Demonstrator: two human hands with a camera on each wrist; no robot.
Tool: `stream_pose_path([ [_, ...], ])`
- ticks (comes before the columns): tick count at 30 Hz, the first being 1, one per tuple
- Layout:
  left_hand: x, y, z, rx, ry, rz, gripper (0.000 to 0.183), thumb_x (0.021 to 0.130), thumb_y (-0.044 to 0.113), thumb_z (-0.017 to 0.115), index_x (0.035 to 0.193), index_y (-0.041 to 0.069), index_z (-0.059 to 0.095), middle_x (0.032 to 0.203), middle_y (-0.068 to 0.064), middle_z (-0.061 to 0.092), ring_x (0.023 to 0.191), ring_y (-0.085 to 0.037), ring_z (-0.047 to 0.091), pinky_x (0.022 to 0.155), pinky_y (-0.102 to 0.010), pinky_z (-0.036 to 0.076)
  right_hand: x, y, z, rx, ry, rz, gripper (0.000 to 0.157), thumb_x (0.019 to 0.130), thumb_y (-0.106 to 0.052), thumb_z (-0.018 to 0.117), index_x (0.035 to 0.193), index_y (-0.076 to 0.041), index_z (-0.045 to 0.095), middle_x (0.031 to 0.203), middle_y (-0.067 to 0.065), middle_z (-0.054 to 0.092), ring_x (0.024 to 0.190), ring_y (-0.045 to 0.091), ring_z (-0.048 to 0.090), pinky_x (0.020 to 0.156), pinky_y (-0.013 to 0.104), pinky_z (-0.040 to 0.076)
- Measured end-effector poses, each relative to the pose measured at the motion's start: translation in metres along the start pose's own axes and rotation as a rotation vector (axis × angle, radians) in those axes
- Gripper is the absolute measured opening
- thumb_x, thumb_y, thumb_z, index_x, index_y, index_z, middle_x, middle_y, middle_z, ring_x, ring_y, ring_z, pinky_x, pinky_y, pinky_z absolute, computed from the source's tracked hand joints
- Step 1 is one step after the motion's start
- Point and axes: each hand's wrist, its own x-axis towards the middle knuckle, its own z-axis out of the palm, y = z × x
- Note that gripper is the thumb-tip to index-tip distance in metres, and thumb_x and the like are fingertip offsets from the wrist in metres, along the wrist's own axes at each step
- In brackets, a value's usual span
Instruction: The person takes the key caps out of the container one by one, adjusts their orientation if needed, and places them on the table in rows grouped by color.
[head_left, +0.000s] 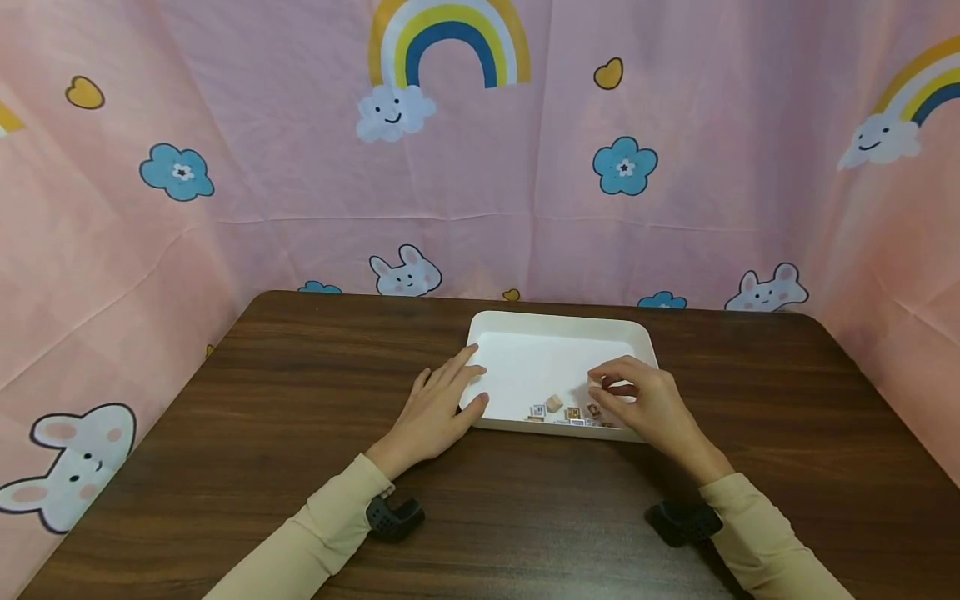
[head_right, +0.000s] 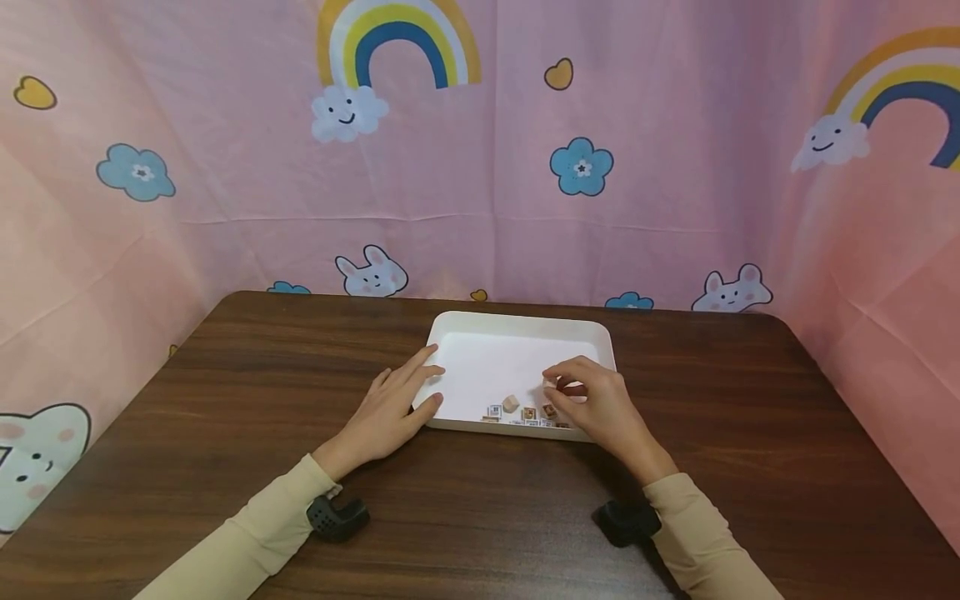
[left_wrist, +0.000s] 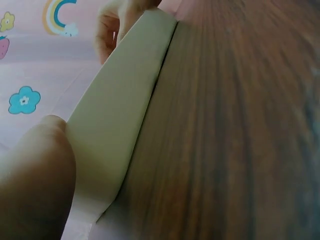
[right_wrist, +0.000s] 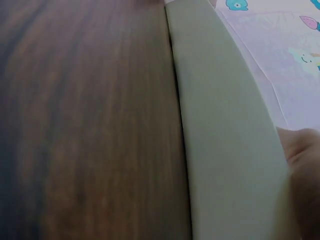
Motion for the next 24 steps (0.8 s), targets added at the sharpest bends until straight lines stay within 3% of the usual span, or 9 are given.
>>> stream_pose_path([
  [7, 0.001, 0.0, 0.0, 0.005, 0.008, -0.012, 0.045, 0.106, 0.04, 0.05, 0.143, 0.016, 0.054, 0.169, -0.002, 0.026, 0.147, -0.04, 0.038, 0.115, -0.074, 0.019, 0.004, -0.011, 0.003, 0.03, 0.049, -0.033, 0.03, 0.077, 0.008, 0.084, 0.103, -0.004, 0.075, 0.1, 0.005, 0.073, 0.085, 0.018, 0.074, 0.075, 0.026, 0.061],
  [15, 0.002, 0.001, -0.002, -0.004, 0.014, -0.015, 0.045, 0.105, 0.041, 0.05, 0.143, 0.016, 0.054, 0.169, -0.001, 0.026, 0.146, -0.039, 0.039, 0.116, -0.074, 0.018, 0.006, -0.038, 0.024, 0.102, 0.06, -0.192, 0.033, 0.076, 0.011, 0.083, 0.106, -0.003, 0.076, 0.102, 0.009, 0.073, 0.085, 0.022, 0.074, 0.072, 0.026, 0.061],
  [20, 0.0, 0.001, 0.0, -0.009, 0.011, -0.023, 0.044, 0.105, 0.041, 0.05, 0.142, 0.017, 0.055, 0.169, -0.001, 0.026, 0.146, -0.039, 0.039, 0.115, -0.074, 0.018, 0.002, -0.054, 0.042, 0.199, 0.017, -0.249, 0.031, 0.08, 0.013, 0.078, 0.107, 0.0, 0.075, 0.103, 0.009, 0.073, 0.088, 0.021, 0.074, 0.074, 0.024, 0.061],
  [24, 0.0, 0.001, 0.002, -0.003, 0.03, -0.017, 0.043, 0.105, 0.04, 0.05, 0.14, 0.017, 0.056, 0.168, -0.001, 0.028, 0.145, -0.038, 0.041, 0.115, -0.074, 0.02, -0.002, -0.059, 0.053, 0.264, -0.038, -0.231, 0.026, 0.083, 0.01, 0.077, 0.108, 0.0, 0.075, 0.104, 0.007, 0.073, 0.09, 0.019, 0.074, 0.075, 0.024, 0.061],
])
